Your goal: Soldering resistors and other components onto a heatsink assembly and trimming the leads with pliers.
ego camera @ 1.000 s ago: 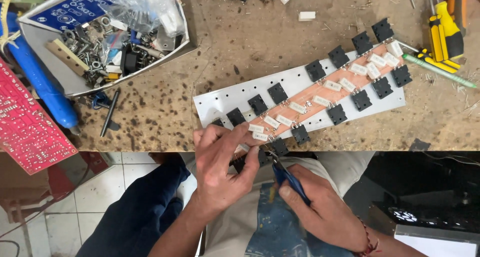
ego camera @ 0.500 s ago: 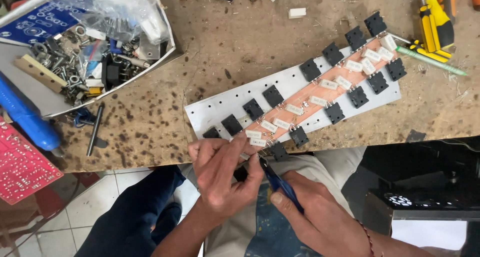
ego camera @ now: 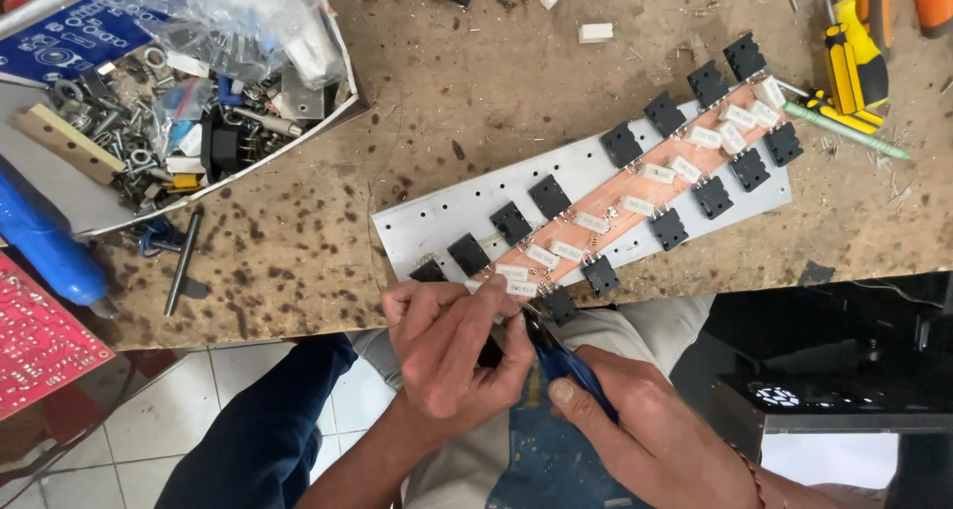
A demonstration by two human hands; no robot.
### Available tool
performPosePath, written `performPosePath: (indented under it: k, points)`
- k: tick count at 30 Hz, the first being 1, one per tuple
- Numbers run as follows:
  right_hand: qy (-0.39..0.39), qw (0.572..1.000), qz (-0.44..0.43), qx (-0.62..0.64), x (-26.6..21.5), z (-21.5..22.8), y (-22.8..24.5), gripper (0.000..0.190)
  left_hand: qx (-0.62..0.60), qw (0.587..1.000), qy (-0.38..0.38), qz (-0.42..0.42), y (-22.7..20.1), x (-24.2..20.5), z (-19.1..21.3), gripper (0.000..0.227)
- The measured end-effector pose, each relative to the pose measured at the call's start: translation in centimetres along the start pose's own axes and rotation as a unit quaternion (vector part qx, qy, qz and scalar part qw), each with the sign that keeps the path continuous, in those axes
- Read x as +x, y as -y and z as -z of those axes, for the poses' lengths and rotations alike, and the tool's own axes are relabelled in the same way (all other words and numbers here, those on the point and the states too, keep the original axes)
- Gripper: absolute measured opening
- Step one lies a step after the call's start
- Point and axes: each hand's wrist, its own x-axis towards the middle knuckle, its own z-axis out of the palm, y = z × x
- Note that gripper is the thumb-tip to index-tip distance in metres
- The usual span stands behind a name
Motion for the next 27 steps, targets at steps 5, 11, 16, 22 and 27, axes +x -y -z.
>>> performPosePath:
  k: [5,11,16,22,27]
  points:
    - [-0.03,0.999,-0.008,-0.035,0.3,-0.4,-0.1,0.04,-0.005,1.0,-0.011,-0.003,0.0,0.4,-0.1,0.023]
    - [-0.038,0.999,-0.021,0.002,0.3,-0.6,0.4,0.04,0.001,1.0,-0.018,-0.011,-0.1,0.9,0.0,0.02]
    - [-0.036,0.998,-0.023,0.041,0.5,-0.8,0.7,0.043,0.001,1.0,-0.011,-0.012,0.0,0.6,-0.1,0.023]
    - [-0.041,0.998,-0.025,0.05,0.6,-0.9,0.9,0.044,0.006,1.0,-0.019,-0.013,-0.1,0.8,-0.2,0.021]
    - [-0.046,0.996,-0.018,0.072,0.8,-1.5,0.0,0.045,0.01,1.0,-0.006,-0.012,-0.2,0.9,-0.1,0.021]
